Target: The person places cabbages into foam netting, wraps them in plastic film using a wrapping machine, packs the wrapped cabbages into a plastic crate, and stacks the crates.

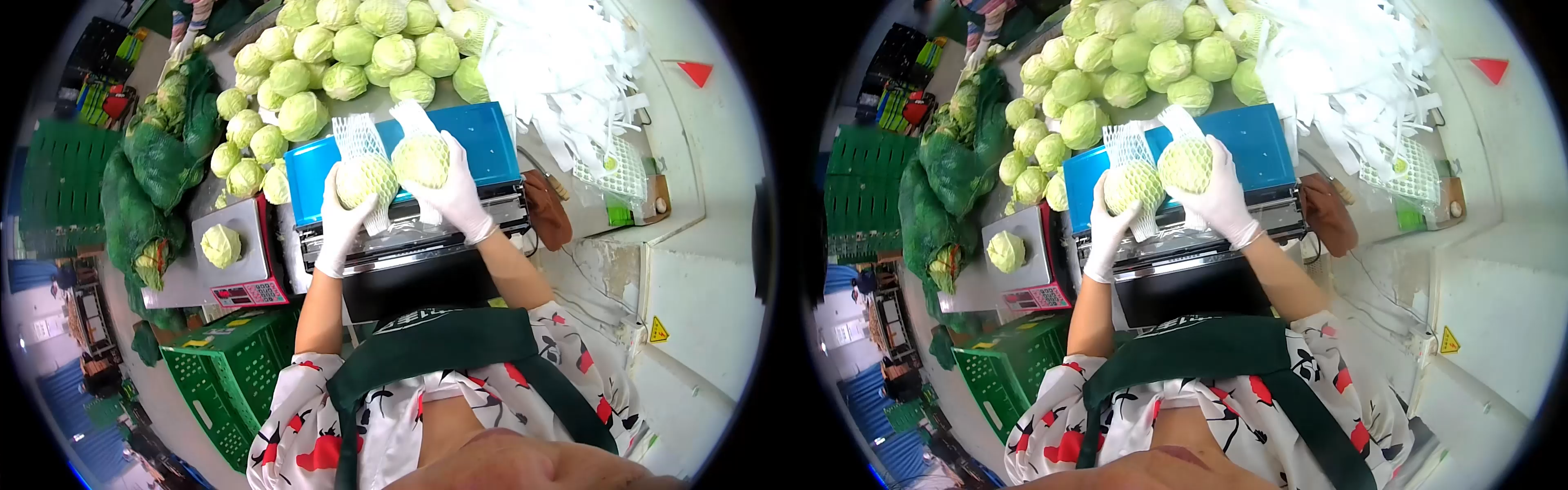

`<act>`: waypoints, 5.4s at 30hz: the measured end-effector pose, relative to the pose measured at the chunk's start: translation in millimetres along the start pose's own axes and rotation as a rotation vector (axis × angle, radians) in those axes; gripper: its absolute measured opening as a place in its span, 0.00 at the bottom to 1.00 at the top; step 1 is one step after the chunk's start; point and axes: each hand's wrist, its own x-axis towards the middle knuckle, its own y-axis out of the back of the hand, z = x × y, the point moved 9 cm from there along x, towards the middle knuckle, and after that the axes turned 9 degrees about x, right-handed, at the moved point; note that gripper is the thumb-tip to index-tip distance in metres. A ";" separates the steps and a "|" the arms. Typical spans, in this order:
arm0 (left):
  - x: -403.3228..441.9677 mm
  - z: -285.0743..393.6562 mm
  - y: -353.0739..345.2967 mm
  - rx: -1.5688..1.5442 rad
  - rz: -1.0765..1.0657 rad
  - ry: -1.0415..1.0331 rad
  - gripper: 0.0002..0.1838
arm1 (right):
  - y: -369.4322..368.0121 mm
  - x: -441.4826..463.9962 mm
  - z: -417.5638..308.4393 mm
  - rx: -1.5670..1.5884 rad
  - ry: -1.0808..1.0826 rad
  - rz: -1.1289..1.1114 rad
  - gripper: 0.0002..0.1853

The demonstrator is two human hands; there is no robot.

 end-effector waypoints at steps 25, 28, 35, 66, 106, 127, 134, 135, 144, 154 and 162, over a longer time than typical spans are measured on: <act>-74.8 -123.7 51.1 -0.048 0.142 0.098 0.27 | 53.1 -87.9 55.8 -0.324 -0.238 0.119 0.15; -107.1 -11.9 69.4 -0.010 -0.240 0.082 0.13 | 77.5 -107.5 -2.0 0.250 -0.487 -0.068 0.10; -116.5 99.0 129.0 -0.206 -0.460 -0.247 0.18 | 150.8 -88.0 -77.3 0.429 -0.258 -0.356 0.14; -226.8 -106.9 -14.5 -0.402 -0.861 0.952 0.44 | 15.2 -256.0 52.0 0.478 -1.464 -0.427 0.35; -215.5 -67.6 -17.9 -0.325 -0.387 0.187 0.10 | -9.1 -297.6 110.9 0.971 -0.999 0.066 0.27; -233.9 53.0 176.0 -0.979 0.384 -0.228 0.46 | -191.7 -135.0 -143.2 1.469 -0.649 -0.557 0.32; -314.0 -15.5 314.6 -1.069 0.879 0.083 0.34 | -252.1 -177.2 -242.1 0.307 0.378 -1.035 0.44; -330.2 -32.3 343.7 -1.021 0.931 0.074 0.32 | -255.2 -174.4 -228.0 0.318 0.287 -1.005 0.40; -430.2 -256.6 466.9 -0.590 0.845 0.564 0.30 | -211.3 -145.7 -108.9 0.580 -0.444 -0.664 0.16; -413.0 -184.2 506.5 0.330 1.100 0.610 0.44 | -130.0 -108.8 -74.5 0.290 -0.287 -0.426 0.13; -105.3 -113.4 365.9 0.524 0.636 0.221 0.54 | 67.8 93.7 23.9 -0.128 -0.118 0.341 0.21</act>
